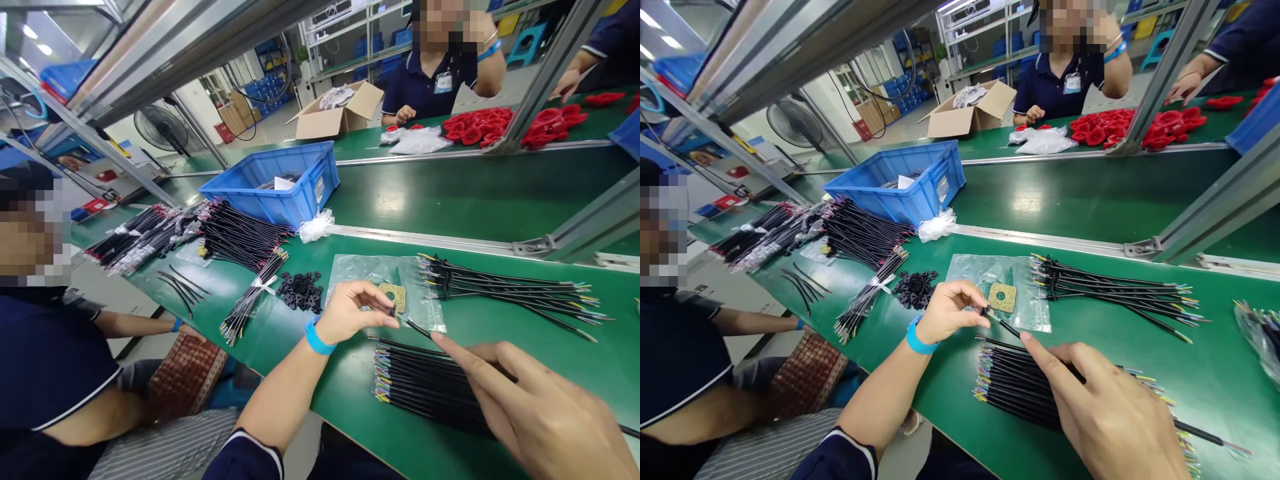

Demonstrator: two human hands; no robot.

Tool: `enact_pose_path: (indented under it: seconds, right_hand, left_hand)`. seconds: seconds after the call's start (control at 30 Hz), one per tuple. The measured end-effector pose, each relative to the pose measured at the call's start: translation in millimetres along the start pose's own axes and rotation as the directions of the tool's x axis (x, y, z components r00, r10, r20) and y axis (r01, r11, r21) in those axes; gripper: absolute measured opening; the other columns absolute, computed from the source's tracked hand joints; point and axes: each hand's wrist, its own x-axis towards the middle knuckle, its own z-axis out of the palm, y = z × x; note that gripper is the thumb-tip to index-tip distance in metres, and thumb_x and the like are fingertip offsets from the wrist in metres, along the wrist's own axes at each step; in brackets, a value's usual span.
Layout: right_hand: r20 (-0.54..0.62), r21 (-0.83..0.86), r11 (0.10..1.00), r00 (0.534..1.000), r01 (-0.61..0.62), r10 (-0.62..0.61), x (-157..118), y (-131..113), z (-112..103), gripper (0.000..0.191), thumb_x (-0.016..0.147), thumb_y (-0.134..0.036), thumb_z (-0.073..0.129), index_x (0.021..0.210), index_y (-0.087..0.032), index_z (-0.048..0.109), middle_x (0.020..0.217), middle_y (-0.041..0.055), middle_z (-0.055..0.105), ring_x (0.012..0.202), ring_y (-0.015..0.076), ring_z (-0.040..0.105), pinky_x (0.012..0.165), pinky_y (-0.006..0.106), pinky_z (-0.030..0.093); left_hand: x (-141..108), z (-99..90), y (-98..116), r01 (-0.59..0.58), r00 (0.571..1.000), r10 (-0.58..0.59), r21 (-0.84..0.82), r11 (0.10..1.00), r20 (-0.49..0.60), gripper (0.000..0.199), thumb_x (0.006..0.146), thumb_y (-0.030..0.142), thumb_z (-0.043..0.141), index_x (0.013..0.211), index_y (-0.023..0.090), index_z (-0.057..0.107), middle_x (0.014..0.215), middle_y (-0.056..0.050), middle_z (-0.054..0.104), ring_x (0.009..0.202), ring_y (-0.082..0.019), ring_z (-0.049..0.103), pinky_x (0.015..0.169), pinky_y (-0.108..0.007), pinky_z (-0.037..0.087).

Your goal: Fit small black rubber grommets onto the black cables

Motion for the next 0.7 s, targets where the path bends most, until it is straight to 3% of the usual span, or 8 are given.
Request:
enact_pose_path:
  seconds: [0.2, 0.4, 0.5, 0.57, 0.7]
  right_hand:
    - [-0.084, 0.021, 0.998, 0.995, 0.052, -0.05, 2.1, -3.0, -4.0, 0.064, 0.103, -0.005, 0.043, 0.164, -0.026, 0.037, 0.102, 0.0035, 0.073, 0.081, 0.0189, 0.067, 0.065, 0.031, 0.043]
    - [-0.244, 0.019, 0.999, 0.969, 0.051, -0.045, 14.1, -2.8, -6.8, 0.058, 0.101, -0.004, 0.056, 0.157, -0.019, 0.049, 0.093, 0.0034, 0.075, 0.067, 0.0157, 0.061, 0.064, 0.032, 0.041]
    - [-0.23, 0.042, 0.996, 0.971, 0.082, -0.071, 15.3, -4.1, -7.4, 0.063, 0.101, -0.004, 0.058, 0.161, -0.015, 0.042, 0.095, 0.0071, 0.075, 0.069, 0.0181, 0.062, 0.069, 0.034, 0.043]
    - [-0.239, 0.092, 0.99, 0.967, 0.108, -0.084, 17.6, -6.6, -7.8, 0.057, 0.101, -0.005, 0.057, 0.157, -0.014, 0.046, 0.095, 0.0071, 0.076, 0.07, 0.019, 0.063, 0.072, 0.034, 0.045]
    - [-0.221, 0.149, 0.989, 0.975, 0.015, 0.019, 23.9, -13.6, -6.2, 0.02, 0.105, -0.013, 0.058, 0.124, -0.017, 0.065, 0.089, 0.0034, 0.075, 0.071, 0.0165, 0.068, 0.074, 0.03, 0.05]
  left_hand:
    - [-2.0, 6.5, -4.6, 0.075, 0.995, -0.079, 0.068, 0.995, 0.054, 0.052, 0.05, 0.046, 0.103, 0.076, 0.012, 0.074, 0.07, -0.004, 0.072, 0.063, -0.011, 0.067, 0.066, -0.022, 0.057]
    - [-9.3, 11.4, -3.1, 0.204, 0.969, -0.186, -0.1, 0.974, 0.164, 0.054, 0.055, 0.049, 0.101, 0.086, 0.012, 0.077, 0.075, -0.005, 0.075, 0.068, -0.014, 0.073, 0.073, -0.027, 0.062]
    - [-13.3, 13.3, -0.6, 0.112, 0.983, -0.102, -0.058, 0.992, 0.155, 0.048, 0.061, 0.047, 0.1, 0.086, 0.012, 0.08, 0.078, -0.007, 0.077, 0.07, -0.015, 0.074, 0.075, -0.027, 0.063]
    - [-14.5, 15.2, 1.3, 0.025, 0.989, -0.024, 0.001, 1.0, 0.148, 0.044, 0.063, 0.047, 0.099, 0.084, 0.012, 0.081, 0.081, -0.009, 0.078, 0.071, -0.015, 0.074, 0.077, -0.027, 0.064]
    - [-13.5, 17.4, 6.9, -0.076, 0.981, 0.065, 0.054, 0.996, 0.182, 0.046, 0.064, 0.054, 0.096, 0.081, 0.014, 0.083, 0.081, -0.009, 0.079, 0.07, -0.016, 0.073, 0.075, -0.028, 0.065]
